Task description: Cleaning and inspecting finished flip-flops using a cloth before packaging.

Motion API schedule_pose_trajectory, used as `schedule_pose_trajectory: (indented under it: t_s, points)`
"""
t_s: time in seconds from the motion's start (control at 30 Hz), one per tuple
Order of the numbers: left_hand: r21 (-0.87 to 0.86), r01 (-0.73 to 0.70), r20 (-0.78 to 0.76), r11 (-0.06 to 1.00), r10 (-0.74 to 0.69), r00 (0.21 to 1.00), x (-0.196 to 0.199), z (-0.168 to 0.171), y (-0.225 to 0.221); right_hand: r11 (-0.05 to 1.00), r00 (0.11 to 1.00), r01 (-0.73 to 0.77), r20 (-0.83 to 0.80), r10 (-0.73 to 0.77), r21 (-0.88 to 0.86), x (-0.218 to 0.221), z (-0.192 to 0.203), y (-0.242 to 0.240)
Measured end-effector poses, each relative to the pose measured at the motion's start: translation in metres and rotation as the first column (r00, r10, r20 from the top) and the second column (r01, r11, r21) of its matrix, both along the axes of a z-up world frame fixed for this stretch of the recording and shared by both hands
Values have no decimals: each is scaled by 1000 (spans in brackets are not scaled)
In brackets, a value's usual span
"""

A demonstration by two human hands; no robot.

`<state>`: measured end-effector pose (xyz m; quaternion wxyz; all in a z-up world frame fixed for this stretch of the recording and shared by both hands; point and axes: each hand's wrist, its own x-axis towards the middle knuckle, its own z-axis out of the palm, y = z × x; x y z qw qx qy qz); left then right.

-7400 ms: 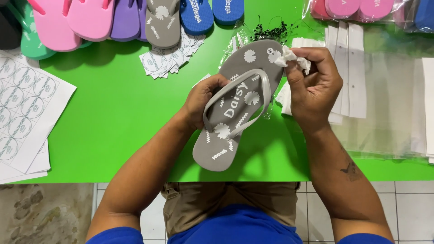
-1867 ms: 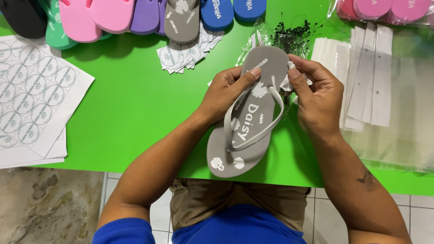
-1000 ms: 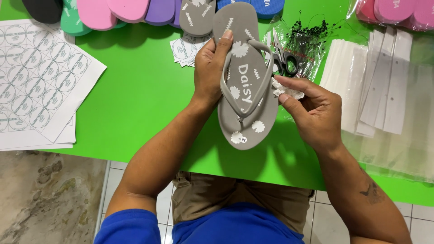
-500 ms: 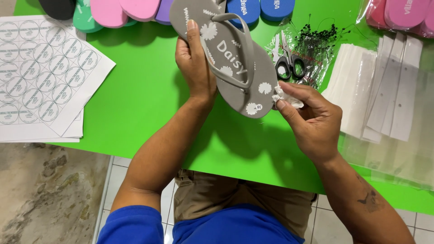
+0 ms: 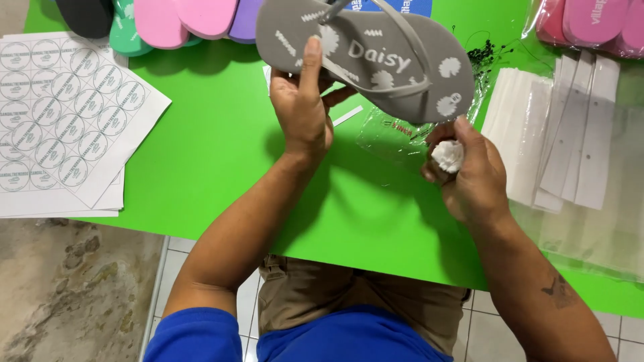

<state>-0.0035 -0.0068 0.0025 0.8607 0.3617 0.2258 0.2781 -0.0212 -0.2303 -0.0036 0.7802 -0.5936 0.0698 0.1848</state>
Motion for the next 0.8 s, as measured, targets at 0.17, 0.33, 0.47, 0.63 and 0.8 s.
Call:
schedule_pose_trajectory:
  t_s: [0.17, 0.33, 0.47, 0.63, 0.8]
  points:
    - [47, 210, 109, 977, -214, 971, -11, -7, -16, 978, 988, 148, 62, -140, -146, 10, 18, -7]
    - [98, 494, 246, 864, -501, 829, -13, 6, -3, 892, 882, 450, 179, -437, -44, 20, 36, -13]
    - [182, 801, -111, 570, -798, 593, -21, 36, -1, 842, 786, 538, 330, -522, 49, 31, 33, -26]
    - [302, 848, -244, 436, -824, 511, -18, 27, 6, 832, 756, 555, 412, -509, 10, 46, 18, -57]
    - [362, 914, -367, 181, -874, 318, -22, 33, 7, 889, 793, 458, 445, -416, 15, 50, 15, -65]
